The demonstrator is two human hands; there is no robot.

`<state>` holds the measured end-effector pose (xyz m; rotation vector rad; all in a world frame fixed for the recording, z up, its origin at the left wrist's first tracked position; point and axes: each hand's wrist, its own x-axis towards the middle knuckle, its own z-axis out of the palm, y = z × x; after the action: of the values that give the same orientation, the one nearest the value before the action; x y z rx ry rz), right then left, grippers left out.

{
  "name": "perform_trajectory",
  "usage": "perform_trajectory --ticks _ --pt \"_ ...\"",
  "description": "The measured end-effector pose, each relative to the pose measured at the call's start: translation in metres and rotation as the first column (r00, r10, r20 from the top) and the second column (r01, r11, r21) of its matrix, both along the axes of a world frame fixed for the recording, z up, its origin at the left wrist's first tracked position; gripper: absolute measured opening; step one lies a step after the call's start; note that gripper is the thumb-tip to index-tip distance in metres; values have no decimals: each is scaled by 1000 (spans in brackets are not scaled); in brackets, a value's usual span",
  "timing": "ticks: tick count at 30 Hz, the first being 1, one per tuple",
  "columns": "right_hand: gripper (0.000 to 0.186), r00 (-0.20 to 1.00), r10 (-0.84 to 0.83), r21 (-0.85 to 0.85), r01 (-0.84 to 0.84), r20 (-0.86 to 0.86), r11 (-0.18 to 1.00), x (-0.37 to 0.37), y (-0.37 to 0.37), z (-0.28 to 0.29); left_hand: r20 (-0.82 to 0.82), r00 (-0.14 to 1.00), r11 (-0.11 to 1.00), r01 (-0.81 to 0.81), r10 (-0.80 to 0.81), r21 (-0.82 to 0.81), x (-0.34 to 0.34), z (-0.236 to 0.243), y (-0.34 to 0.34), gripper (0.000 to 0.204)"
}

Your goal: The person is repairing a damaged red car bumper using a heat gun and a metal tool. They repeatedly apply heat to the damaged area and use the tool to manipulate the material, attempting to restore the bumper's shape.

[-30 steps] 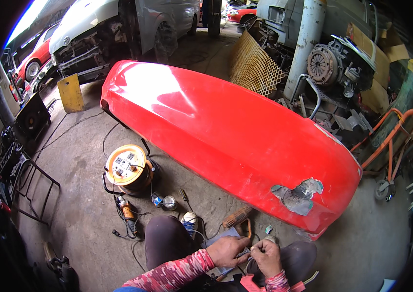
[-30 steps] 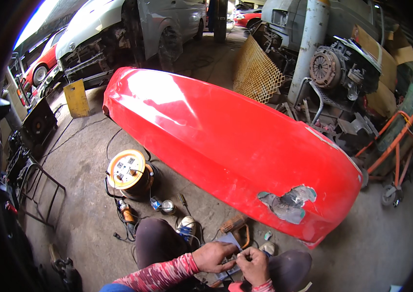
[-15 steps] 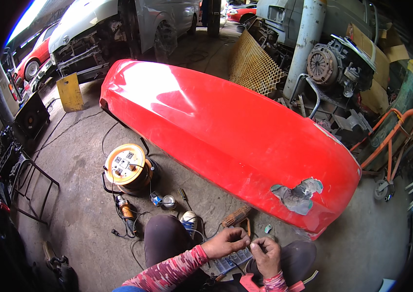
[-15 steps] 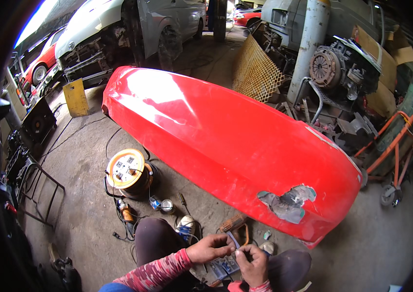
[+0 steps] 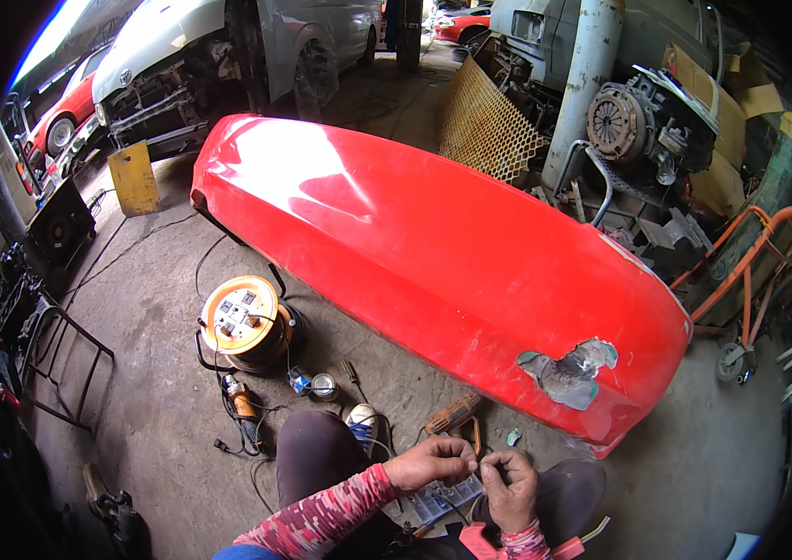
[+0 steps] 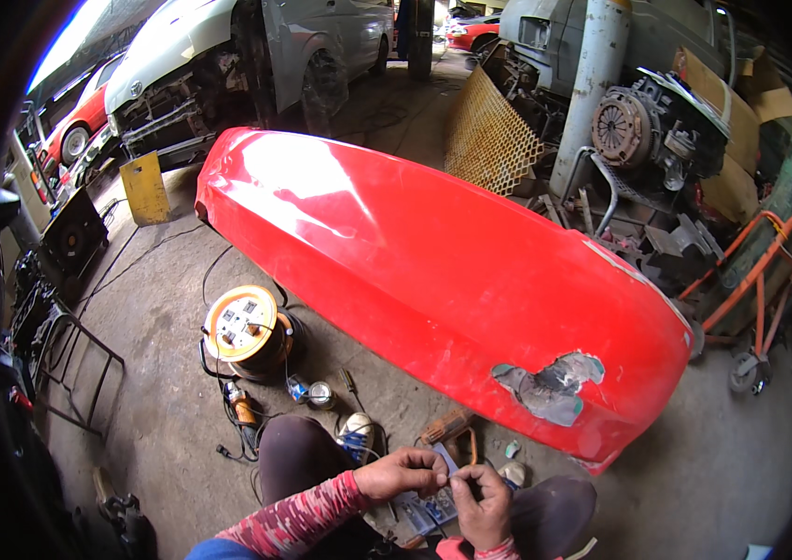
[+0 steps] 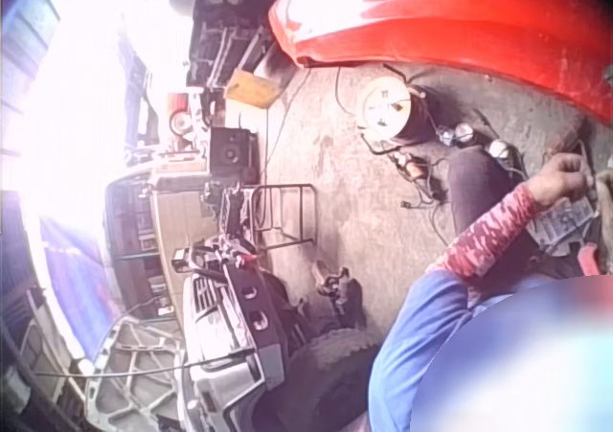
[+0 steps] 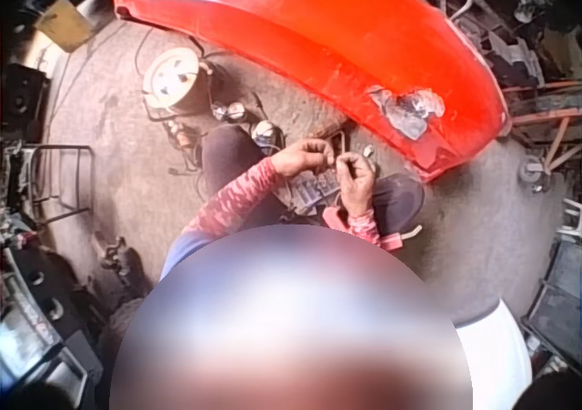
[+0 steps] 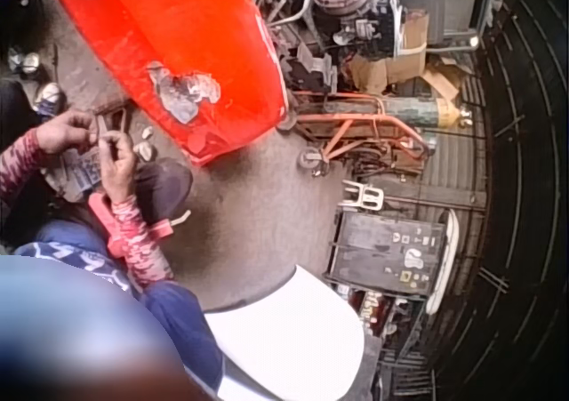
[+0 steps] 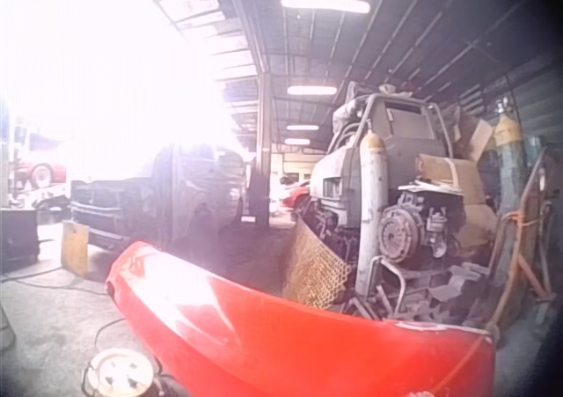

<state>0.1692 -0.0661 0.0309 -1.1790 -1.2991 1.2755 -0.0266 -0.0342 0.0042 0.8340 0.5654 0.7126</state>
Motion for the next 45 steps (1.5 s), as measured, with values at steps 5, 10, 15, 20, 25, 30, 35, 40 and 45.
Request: perform_trajectory --ticks 5,10,15,20,25,30,35,40,45 --pt "8 999 41 65 -44 32 997 -5 0 7 78 996 999 41 -38 -36 2 -6 -1 10" --pt "6 991 104 -12 -103 88 995 0 -1 13 105 992 995 74 -68 -62 6 -12 -1 9" --pt "8 990 60 -5 -60 130 998 -1 2 2 19 999 998 49 -48 -48 4 -8 0 11" --pt "8 999 -2 -89 7 46 996 1 0 -1 -79 997 999 21 -24 -33 3 -2 1 14" --pt "8 991 3 54 -10 132 999 1 3 -1 -86 996 999 28 -30 -24 0 1 1 13" --pt "7 969 -5 177 -40 248 983 1 3 0 -27 999 998 35 -36 -45 0 2 1 12" --pt "7 970 -11 127 -21 243 992 0 2 2 -77 996 999 33 -36 -34 1 0 1 14" --pt "5 953 27 171 -82 301 982 2 4 3 -63 995 997 83 -83 -12 1 -5 -1 16" --pt "3 939 36 200 -110 341 974 2 3 -1 -34 990 986 134 -138 -98 -1 -5 -2 19"
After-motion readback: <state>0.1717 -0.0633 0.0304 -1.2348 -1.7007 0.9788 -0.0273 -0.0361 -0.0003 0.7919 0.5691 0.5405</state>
